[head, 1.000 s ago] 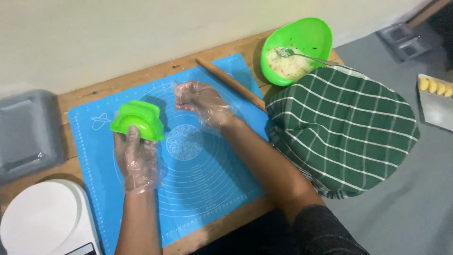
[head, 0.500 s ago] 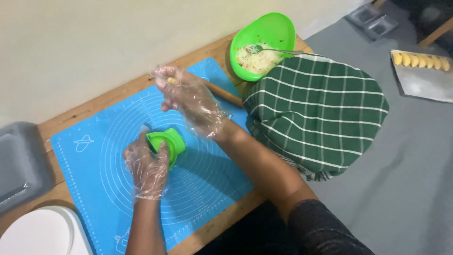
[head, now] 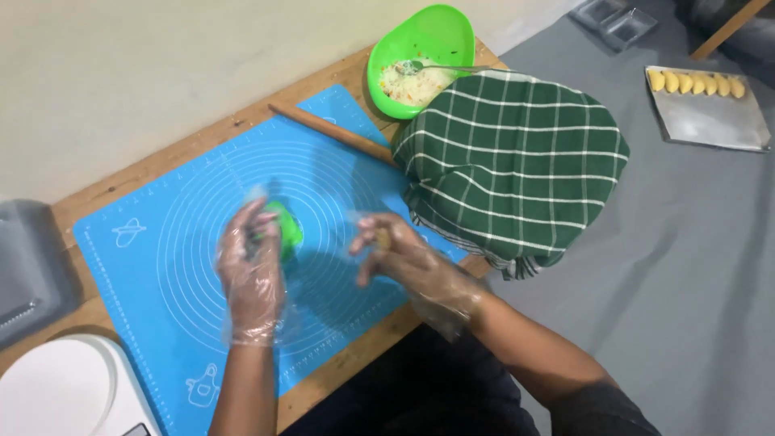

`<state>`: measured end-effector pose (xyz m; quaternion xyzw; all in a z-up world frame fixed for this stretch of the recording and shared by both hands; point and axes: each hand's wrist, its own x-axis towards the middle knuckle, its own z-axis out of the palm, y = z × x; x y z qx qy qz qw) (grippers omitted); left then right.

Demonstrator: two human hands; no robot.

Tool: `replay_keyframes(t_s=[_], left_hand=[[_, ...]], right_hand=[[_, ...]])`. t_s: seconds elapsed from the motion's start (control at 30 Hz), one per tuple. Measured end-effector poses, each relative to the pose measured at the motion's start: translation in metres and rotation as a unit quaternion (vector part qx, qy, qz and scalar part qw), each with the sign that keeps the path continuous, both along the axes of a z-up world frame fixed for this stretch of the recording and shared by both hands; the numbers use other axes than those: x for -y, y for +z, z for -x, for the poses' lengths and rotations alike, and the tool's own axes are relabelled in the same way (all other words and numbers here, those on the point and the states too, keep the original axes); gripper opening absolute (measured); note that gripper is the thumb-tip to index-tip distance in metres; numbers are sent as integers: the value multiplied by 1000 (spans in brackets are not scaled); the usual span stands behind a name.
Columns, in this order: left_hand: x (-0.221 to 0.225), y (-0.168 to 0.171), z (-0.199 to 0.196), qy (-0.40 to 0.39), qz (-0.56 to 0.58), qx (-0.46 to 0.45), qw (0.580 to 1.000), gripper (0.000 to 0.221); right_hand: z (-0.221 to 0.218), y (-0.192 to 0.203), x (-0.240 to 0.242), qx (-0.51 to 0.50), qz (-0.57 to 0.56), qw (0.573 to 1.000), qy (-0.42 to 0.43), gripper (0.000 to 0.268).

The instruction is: Rolling out dough, placing it in a mold, adding filling, and sealing it to create a pastel.

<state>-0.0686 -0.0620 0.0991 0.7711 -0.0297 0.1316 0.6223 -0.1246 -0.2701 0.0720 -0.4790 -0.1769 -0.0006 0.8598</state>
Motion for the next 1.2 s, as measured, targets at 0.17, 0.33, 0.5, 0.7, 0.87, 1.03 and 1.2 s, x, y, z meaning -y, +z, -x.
replay_keyframes(t_s=[0.17,0.33,0.5,0.7,0.87,1.03,1.2], left_hand=[[26,8,11,-146,241,-206,937,47],[96,-48,26,-185,444,-363,798,57],[148,-1,35,-228,385,-564,694,97],[164,36,51,-123,432,-545,708,21],[155,77,63,-73,493,-505,704,28],[144,67,65,-261,421,-269,826,42],[145,-12,85,-264,119,134,948,65]], right_hand=[[56,-28,38,-51,117,989,-79,31],[93,-53,62,-134,132,950,-251,21],[106,-19,65,-228,239,918,-221,26],[117,-42,92,-126,352,919,-126,41],[96,-44,78,-202,537,806,-149,31],[88,-159,104,-420,-194,886,-27,33],[61,-4,59,-227,-9,948,-221,62]])
